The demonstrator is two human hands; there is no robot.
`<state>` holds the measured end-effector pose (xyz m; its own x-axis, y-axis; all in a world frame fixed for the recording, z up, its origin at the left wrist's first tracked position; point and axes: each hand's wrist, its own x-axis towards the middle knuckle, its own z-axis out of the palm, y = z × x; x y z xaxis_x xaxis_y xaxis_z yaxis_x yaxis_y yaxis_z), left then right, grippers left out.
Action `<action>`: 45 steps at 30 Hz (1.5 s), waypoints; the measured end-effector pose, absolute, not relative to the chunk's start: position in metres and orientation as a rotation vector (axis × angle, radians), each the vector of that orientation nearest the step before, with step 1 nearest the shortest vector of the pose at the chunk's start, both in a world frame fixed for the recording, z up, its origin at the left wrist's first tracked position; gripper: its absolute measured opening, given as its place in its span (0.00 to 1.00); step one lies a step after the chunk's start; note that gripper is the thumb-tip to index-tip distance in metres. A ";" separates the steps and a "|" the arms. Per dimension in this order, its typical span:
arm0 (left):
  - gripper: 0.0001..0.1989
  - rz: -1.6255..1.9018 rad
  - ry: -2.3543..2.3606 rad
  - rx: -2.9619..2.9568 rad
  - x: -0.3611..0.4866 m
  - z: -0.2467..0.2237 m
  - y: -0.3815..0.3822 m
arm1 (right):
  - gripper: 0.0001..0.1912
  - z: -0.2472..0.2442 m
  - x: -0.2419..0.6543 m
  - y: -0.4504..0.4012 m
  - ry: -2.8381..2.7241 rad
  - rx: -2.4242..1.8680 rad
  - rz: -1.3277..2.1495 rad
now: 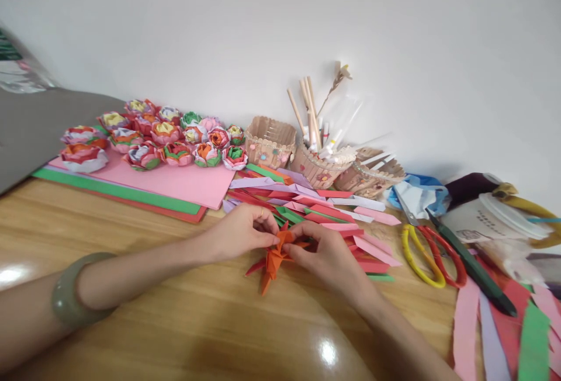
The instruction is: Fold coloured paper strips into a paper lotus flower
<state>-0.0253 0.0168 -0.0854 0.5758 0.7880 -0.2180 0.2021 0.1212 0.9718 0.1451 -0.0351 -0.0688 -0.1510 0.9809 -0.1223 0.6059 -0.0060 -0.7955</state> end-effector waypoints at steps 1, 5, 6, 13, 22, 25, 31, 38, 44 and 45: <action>0.01 0.512 0.909 1.412 -0.025 -0.085 0.017 | 0.04 -0.069 0.145 -0.035 -1.786 -1.644 1.032; 0.02 0.455 0.891 1.400 -0.027 -0.085 0.018 | 0.04 -0.067 0.141 -0.036 -1.761 -1.669 0.981; 0.02 0.452 0.892 1.404 -0.027 -0.085 0.019 | 0.05 -0.066 0.140 -0.037 -1.768 -1.666 0.955; 0.01 0.521 0.994 1.526 -0.027 -0.083 0.012 | 0.08 -0.068 0.140 -0.042 -1.995 -1.624 0.665; 0.05 0.619 0.977 1.723 -0.028 -0.071 0.001 | 0.09 -0.068 0.135 -0.049 -2.174 -1.236 -0.158; 0.02 0.703 0.868 1.477 -0.028 -0.068 0.004 | 0.07 -0.067 0.136 -0.048 -2.111 -1.192 -0.180; 0.06 0.714 0.818 1.297 -0.026 -0.067 0.011 | 0.05 -0.068 0.142 -0.047 -2.099 -1.193 -0.104; 0.03 0.998 0.859 1.580 -0.031 -0.065 0.005 | 0.13 -0.047 0.137 -0.055 -1.720 -1.484 0.570; 0.04 1.129 0.817 1.864 -0.031 -0.070 0.000 | 0.17 -0.045 0.131 -0.050 -1.225 -1.466 1.431; 0.04 1.134 0.820 1.879 -0.031 -0.070 0.000 | 0.18 -0.047 0.131 -0.048 -1.117 -1.447 1.525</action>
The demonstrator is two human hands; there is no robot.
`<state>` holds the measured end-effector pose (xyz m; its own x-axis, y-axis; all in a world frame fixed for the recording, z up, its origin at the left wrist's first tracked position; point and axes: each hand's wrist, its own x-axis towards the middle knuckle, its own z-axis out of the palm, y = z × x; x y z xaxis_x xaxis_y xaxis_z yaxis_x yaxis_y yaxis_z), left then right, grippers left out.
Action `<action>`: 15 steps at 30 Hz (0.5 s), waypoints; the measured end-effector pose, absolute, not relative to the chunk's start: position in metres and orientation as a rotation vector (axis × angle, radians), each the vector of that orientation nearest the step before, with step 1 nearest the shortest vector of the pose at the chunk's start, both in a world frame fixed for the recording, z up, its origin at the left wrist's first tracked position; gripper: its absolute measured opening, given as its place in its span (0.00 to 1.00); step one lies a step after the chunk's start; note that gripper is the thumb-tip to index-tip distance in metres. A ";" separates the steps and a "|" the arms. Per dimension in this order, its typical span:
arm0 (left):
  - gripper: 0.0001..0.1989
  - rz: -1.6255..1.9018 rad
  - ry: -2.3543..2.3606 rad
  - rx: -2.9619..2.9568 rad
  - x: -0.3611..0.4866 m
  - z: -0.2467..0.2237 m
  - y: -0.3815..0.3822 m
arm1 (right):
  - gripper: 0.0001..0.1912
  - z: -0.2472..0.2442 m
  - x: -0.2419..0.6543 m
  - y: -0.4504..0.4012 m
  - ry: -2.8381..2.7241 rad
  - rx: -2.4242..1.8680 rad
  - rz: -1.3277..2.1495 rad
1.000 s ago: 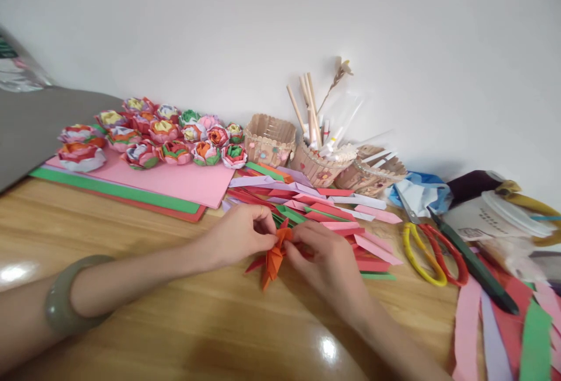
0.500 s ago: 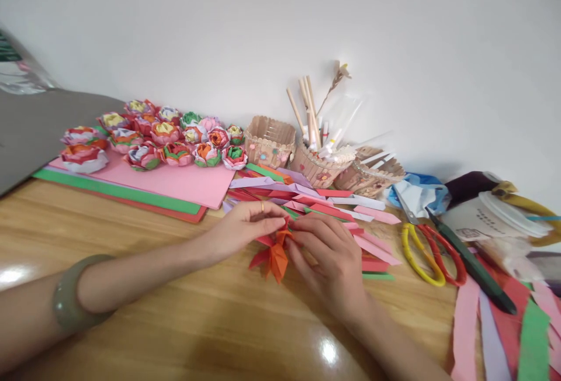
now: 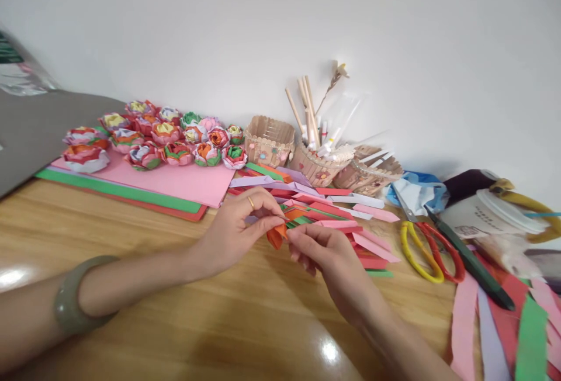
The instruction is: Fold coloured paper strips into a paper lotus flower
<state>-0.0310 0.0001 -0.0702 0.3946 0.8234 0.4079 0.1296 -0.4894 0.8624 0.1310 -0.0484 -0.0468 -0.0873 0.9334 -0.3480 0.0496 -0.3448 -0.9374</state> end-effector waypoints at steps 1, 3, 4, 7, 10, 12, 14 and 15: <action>0.04 1.137 0.818 1.893 -0.031 -0.070 0.000 | 0.18 -0.048 0.131 -0.048 -1.018 -1.429 1.617; 0.04 1.134 0.798 1.923 -0.031 -0.070 0.000 | 0.19 -0.050 0.131 -0.047 -0.858 -1.388 1.786; 0.04 1.125 0.790 1.932 -0.031 -0.070 0.000 | 0.19 -0.051 0.130 -0.047 -0.798 -1.362 1.844; 0.03 1.106 0.800 1.899 -0.031 -0.072 -0.001 | 0.16 -0.051 0.128 -0.049 -0.699 -1.290 1.897; 0.03 1.123 0.831 1.807 -0.030 -0.076 -0.003 | 0.15 -0.052 0.126 -0.050 -0.696 -1.269 1.877; 0.03 1.120 0.850 1.765 -0.030 -0.079 -0.003 | 0.15 -0.053 0.124 -0.050 -0.719 -1.289 1.842; 0.03 1.118 0.879 1.741 -0.030 -0.081 -0.003 | 0.14 -0.054 0.124 -0.051 -0.751 -1.316 1.799; 0.03 1.122 0.890 1.735 -0.030 -0.081 -0.002 | 0.14 -0.055 0.124 -0.051 -0.767 -1.329 1.784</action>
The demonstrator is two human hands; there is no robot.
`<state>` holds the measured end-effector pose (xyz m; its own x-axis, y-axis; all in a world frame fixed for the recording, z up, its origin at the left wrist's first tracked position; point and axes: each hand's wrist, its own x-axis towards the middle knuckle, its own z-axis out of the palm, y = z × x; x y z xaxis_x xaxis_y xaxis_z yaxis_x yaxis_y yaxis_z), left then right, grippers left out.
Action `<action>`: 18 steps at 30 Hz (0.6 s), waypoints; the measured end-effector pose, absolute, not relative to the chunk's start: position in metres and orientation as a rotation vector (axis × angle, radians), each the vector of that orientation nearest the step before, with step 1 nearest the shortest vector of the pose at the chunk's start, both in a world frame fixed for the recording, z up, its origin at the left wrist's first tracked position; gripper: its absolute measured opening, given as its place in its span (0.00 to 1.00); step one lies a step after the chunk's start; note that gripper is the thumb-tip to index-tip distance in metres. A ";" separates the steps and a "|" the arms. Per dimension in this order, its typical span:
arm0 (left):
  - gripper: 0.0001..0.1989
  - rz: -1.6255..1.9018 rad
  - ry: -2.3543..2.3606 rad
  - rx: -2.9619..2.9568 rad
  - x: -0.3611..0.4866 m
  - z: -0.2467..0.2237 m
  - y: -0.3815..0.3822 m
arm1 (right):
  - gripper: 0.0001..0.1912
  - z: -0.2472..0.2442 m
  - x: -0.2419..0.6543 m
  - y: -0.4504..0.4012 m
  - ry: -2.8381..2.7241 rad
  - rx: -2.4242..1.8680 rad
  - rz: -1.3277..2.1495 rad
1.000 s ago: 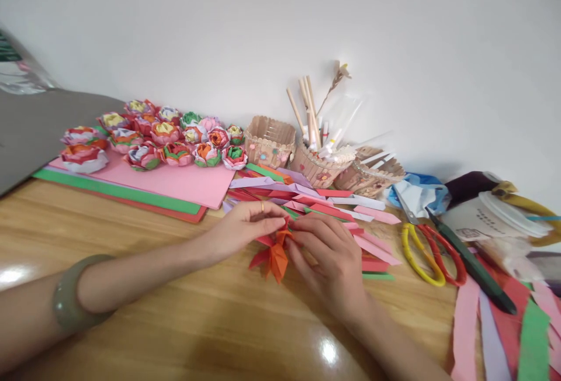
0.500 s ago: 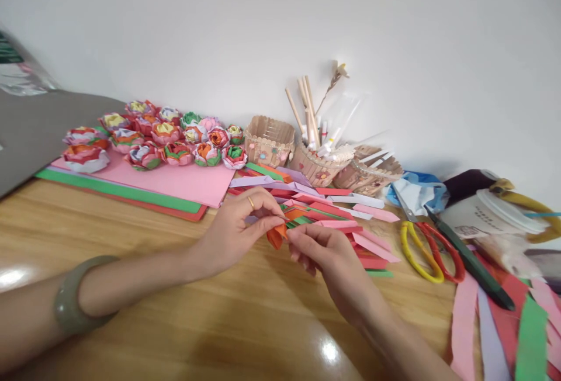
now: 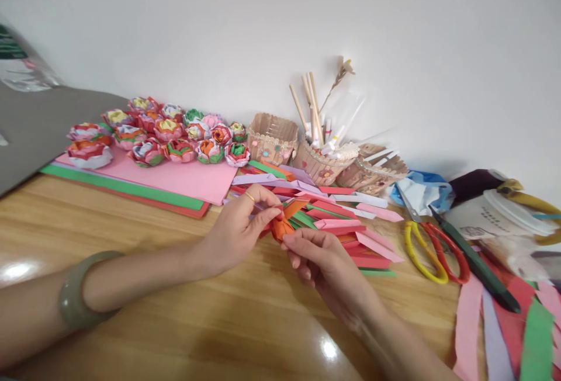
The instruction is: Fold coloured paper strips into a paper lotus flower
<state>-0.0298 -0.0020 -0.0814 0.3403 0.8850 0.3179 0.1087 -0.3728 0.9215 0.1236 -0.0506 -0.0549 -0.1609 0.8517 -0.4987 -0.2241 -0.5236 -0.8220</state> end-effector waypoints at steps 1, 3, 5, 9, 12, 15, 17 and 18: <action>0.03 1.129 0.903 1.729 -0.030 -0.082 -0.001 | 0.14 -0.056 0.124 -0.051 -0.781 -1.336 1.774; 0.03 1.148 0.929 1.720 -0.030 -0.082 0.000 | 0.13 -0.057 0.123 -0.051 -0.794 -1.339 1.766; 0.03 1.157 0.943 1.714 -0.030 -0.082 0.001 | 0.13 -0.058 0.123 -0.051 -0.797 -1.339 1.761; 0.03 1.168 0.940 1.719 -0.030 -0.084 0.002 | 0.13 -0.057 0.122 -0.051 -0.802 -1.352 1.750; 0.03 1.190 0.940 1.712 -0.030 -0.085 0.002 | 0.13 -0.057 0.121 -0.051 -0.824 -1.372 1.725; 0.04 1.189 0.956 1.702 -0.030 -0.086 0.002 | 0.13 -0.058 0.120 -0.052 -0.856 -1.402 1.678; 0.04 1.180 0.984 1.702 -0.030 -0.087 0.001 | 0.13 -0.059 0.119 -0.053 -0.881 -1.415 1.647; 0.04 1.181 1.000 1.705 -0.030 -0.087 0.001 | 0.13 -0.059 0.119 -0.053 -0.895 -1.417 1.633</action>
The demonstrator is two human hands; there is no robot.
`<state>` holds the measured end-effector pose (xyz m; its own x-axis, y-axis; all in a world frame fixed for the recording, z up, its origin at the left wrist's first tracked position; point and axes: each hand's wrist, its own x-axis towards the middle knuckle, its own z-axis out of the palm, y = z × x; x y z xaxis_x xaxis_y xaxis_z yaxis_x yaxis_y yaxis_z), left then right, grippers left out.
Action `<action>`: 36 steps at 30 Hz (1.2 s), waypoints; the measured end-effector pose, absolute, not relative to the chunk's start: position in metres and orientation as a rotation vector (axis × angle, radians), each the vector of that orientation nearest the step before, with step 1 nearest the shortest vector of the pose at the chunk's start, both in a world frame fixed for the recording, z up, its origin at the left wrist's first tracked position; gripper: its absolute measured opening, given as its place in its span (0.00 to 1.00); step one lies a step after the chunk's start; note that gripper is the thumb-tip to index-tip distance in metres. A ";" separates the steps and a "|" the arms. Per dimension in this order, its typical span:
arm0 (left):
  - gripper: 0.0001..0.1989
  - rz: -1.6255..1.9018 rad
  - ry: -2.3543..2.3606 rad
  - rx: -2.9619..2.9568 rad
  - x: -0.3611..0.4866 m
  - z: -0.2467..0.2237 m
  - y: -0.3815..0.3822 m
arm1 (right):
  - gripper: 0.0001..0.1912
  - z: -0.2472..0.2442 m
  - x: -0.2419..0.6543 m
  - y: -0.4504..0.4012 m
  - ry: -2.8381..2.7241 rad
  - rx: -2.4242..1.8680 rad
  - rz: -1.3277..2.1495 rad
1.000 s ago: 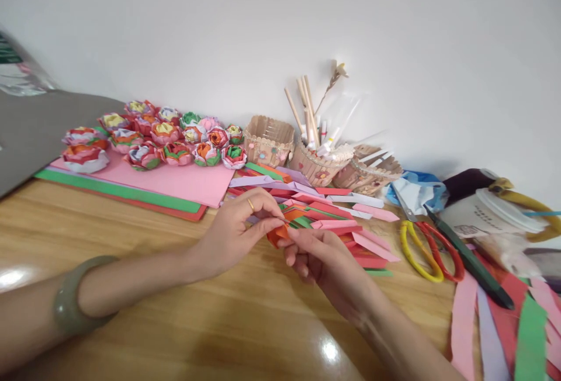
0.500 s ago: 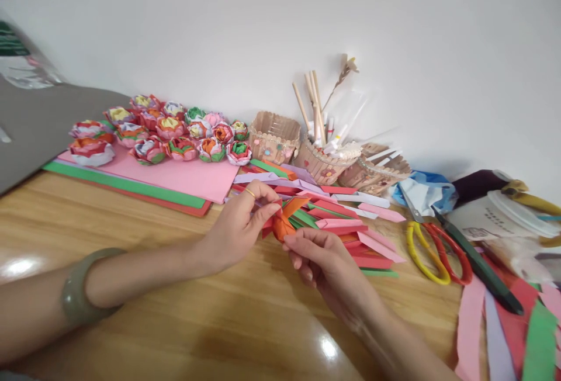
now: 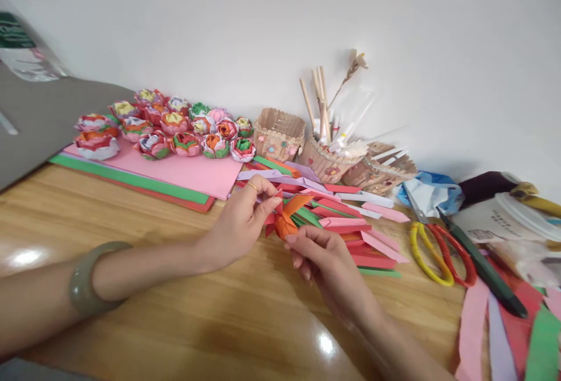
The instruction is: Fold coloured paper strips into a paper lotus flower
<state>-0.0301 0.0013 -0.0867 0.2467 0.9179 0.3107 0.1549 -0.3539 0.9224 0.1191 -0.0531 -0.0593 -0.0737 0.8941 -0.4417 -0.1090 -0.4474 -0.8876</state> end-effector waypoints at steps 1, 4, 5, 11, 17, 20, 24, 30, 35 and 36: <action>0.04 1.181 1.015 1.710 -0.030 -0.087 0.001 | 0.13 -0.060 0.119 -0.053 -0.908 -1.416 1.621; 0.04 1.190 1.056 1.713 -0.030 -0.086 0.000 | 0.13 -0.060 0.118 -0.053 -0.963 -1.420 1.581; 0.04 1.185 1.057 1.705 -0.029 -0.085 -0.001 | 0.14 -0.059 0.118 -0.053 -0.993 -1.429 1.555; 0.04 1.120 0.925 1.520 -0.030 -0.082 0.005 | 0.15 -0.057 0.125 -0.056 -1.202 -1.434 1.339; 0.12 1.024 0.788 1.178 -0.029 -0.081 0.015 | 0.08 -0.058 0.131 -0.050 -1.083 -1.392 0.979; 0.11 0.961 0.701 1.132 -0.027 -0.079 0.012 | 0.11 -0.057 0.130 -0.046 -1.140 -1.338 1.085; 0.06 0.846 0.630 1.204 -0.026 -0.075 0.008 | 0.11 -0.059 0.130 -0.045 -1.153 -1.231 1.241; 0.11 1.146 0.676 1.405 -0.036 -0.079 0.007 | 0.11 -0.062 0.132 -0.045 -1.127 -1.258 1.109; 0.15 1.056 0.583 1.768 -0.041 -0.079 -0.001 | 0.12 -0.063 0.131 -0.045 -1.085 -1.249 1.030; 0.16 1.027 0.621 1.831 -0.040 -0.078 -0.003 | 0.12 -0.063 0.131 -0.045 -1.082 -1.241 1.044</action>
